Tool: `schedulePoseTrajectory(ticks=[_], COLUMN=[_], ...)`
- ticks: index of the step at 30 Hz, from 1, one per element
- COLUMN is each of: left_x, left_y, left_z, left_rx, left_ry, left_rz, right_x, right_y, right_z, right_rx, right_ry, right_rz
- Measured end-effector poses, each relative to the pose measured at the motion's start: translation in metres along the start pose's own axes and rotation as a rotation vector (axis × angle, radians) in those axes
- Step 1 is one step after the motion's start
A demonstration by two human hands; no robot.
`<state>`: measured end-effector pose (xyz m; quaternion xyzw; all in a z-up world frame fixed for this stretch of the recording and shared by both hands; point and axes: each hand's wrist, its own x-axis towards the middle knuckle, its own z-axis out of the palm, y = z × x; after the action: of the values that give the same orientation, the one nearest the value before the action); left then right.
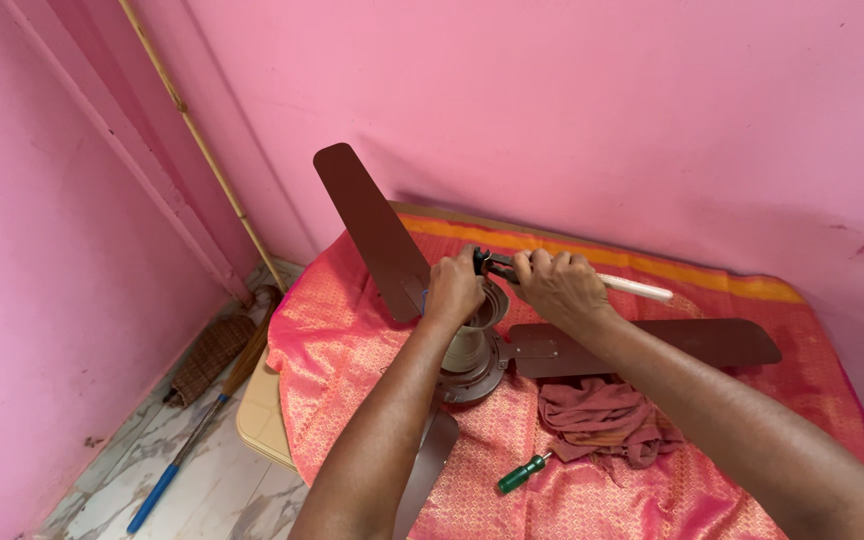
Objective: The person uses pliers to manipulate and tighten wires inside the motor housing of a ceiling fan. They repeatedly adjust the wires and secure them within the central hub.
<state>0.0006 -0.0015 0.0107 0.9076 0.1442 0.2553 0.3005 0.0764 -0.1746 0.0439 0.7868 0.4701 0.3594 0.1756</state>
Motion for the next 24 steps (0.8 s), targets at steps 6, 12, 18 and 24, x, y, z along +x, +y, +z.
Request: schedulePoseTrajectory(ticks=[6,12,18,24], left_x=[0.002,0.007,0.011,0.012], left_y=[-0.002,-0.008,-0.008,-0.008], left_z=[0.002,0.006,0.005,0.002], left_rx=[-0.017,-0.007,-0.014,-0.029], left_ry=[0.004,0.022,0.023,0.024], left_rz=[-0.005,0.024,0.037,0.017], right_x=[0.001,0.002,0.005,0.014], right_y=[-0.003,-0.003,-0.005,-0.002], right_z=[0.007,0.011,0.017,0.011], right_rx=[-0.074,-0.06,-0.032,0.068], right_ry=[0.017,0.085,0.038,-0.022], right_rz=[-0.034,-0.041,-0.008,-0.038])
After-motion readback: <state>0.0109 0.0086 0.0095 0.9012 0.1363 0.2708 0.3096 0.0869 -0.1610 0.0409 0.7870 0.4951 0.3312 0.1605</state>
